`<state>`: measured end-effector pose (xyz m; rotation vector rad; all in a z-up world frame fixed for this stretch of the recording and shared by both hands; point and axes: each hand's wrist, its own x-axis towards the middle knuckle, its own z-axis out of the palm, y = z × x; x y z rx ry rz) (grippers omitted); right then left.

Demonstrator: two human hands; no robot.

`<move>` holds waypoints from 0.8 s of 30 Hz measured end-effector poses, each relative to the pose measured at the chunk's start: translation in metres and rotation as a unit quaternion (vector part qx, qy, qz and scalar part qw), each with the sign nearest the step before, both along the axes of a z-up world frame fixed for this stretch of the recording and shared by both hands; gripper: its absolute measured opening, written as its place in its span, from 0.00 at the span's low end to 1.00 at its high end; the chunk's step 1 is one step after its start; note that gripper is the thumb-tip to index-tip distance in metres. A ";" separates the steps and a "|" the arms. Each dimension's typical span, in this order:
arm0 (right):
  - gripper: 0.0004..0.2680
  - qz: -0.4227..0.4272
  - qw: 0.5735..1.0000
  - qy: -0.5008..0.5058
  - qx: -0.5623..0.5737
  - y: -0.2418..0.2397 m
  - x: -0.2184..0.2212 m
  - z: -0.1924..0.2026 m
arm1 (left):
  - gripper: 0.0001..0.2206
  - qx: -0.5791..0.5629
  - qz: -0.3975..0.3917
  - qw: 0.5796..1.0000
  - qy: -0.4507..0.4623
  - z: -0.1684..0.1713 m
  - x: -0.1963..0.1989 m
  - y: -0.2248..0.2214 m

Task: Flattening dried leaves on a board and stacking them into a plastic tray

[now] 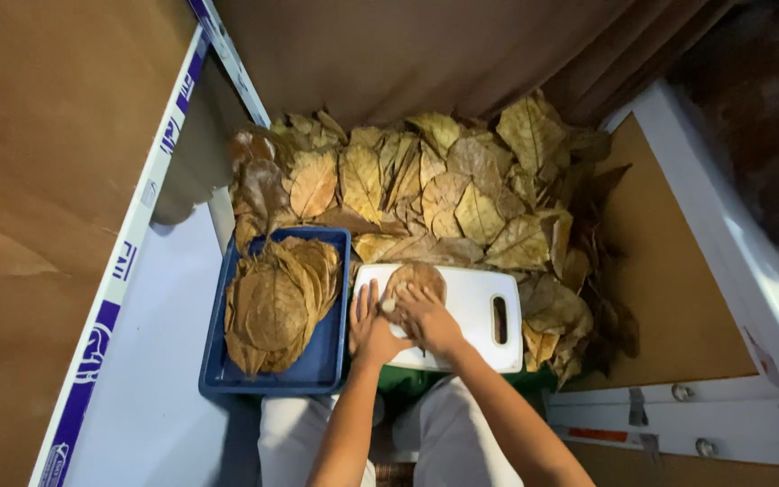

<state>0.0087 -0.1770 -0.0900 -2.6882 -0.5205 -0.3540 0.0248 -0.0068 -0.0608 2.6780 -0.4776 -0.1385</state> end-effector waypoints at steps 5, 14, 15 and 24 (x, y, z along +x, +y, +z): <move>0.15 -0.033 0.998 0.048 -0.013 -0.007 0.035 0.000 | 0.60 0.013 -0.016 0.998 0.064 0.034 -0.006 0.003; 0.15 -0.109 0.991 0.078 -0.001 -0.010 0.075 -0.001 | 0.58 0.034 -0.031 0.994 0.098 0.067 -0.015 0.007; 0.15 -0.114 0.991 0.067 0.010 -0.011 0.077 0.001 | 0.58 0.017 -0.029 0.995 0.092 0.072 -0.013 0.008; 0.14 -0.090 0.991 0.088 0.044 0.020 -0.048 0.019 | 0.54 0.032 -0.007 0.998 0.045 0.034 -0.017 0.006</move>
